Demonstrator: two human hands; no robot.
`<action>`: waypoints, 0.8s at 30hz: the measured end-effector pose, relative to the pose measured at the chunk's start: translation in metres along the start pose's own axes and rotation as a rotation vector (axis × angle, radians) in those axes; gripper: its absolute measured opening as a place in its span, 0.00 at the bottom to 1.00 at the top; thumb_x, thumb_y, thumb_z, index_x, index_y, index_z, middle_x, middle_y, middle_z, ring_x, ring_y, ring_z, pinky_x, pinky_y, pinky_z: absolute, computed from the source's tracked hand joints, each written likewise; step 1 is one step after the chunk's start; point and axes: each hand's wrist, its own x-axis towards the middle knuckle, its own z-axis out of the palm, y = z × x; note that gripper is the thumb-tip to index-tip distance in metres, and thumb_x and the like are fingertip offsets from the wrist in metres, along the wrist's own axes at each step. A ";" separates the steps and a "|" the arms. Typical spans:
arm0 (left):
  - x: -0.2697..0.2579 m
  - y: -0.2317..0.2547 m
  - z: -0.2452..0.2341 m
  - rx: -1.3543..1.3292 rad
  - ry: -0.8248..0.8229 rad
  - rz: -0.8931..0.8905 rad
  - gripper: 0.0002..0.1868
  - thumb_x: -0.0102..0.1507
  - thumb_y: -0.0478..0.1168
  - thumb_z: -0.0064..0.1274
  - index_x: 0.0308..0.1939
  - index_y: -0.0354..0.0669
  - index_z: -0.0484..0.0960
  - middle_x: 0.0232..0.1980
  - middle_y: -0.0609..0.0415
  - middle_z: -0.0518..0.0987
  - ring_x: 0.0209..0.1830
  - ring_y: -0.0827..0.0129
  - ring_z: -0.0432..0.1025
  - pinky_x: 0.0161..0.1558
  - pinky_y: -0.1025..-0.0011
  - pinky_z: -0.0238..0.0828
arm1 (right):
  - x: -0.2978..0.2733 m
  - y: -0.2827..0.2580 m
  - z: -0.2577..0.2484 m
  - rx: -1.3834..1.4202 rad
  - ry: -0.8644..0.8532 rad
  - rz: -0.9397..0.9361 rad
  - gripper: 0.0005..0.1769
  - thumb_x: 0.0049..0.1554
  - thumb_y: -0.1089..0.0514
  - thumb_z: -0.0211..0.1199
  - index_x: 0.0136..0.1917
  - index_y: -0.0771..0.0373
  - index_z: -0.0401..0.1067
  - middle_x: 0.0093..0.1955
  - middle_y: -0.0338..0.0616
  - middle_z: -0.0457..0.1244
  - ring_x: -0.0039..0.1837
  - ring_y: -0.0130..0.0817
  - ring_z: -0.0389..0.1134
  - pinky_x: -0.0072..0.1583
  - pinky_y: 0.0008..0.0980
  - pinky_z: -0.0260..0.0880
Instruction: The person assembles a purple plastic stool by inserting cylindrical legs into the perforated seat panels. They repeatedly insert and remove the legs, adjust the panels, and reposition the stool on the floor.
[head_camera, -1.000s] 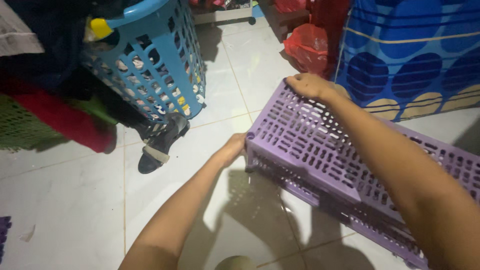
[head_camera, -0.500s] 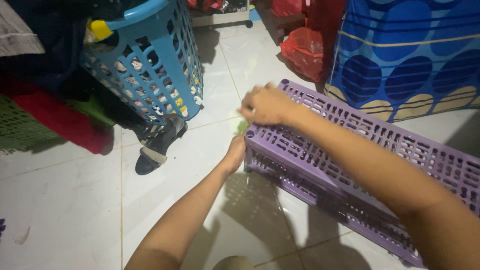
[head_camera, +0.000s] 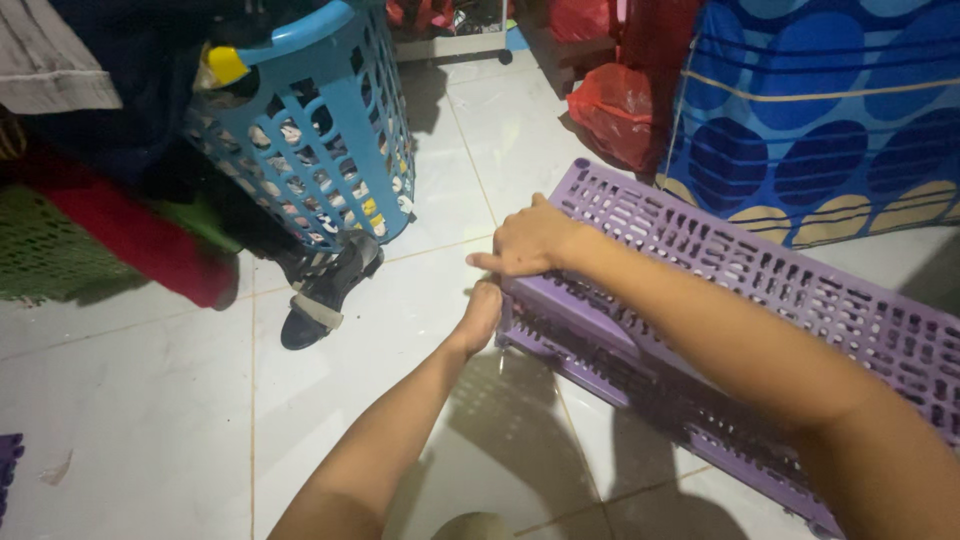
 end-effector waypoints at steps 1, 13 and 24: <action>0.004 -0.009 0.001 -0.014 0.008 0.017 0.20 0.68 0.42 0.31 0.51 0.32 0.76 0.37 0.50 0.79 0.34 0.69 0.73 0.36 0.67 0.71 | -0.002 0.001 -0.005 -0.006 0.005 0.011 0.44 0.59 0.24 0.37 0.44 0.59 0.83 0.49 0.56 0.71 0.57 0.51 0.70 0.67 0.61 0.55; 0.028 0.002 -0.010 -0.165 -0.099 -0.200 0.27 0.68 0.58 0.39 0.62 0.46 0.72 0.54 0.57 0.79 0.54 0.70 0.74 0.56 0.65 0.71 | -0.043 -0.010 -0.025 -0.005 0.220 -0.137 0.41 0.62 0.30 0.38 0.40 0.59 0.82 0.36 0.56 0.69 0.44 0.51 0.71 0.64 0.54 0.57; 0.050 0.114 -0.003 -0.351 -0.331 -0.257 0.46 0.64 0.75 0.29 0.72 0.47 0.68 0.61 0.54 0.79 0.56 0.66 0.72 0.61 0.65 0.67 | -0.082 0.046 -0.006 0.205 0.599 -0.209 0.16 0.59 0.49 0.59 0.56 0.60 0.72 0.60 0.51 0.63 0.66 0.53 0.61 0.66 0.51 0.61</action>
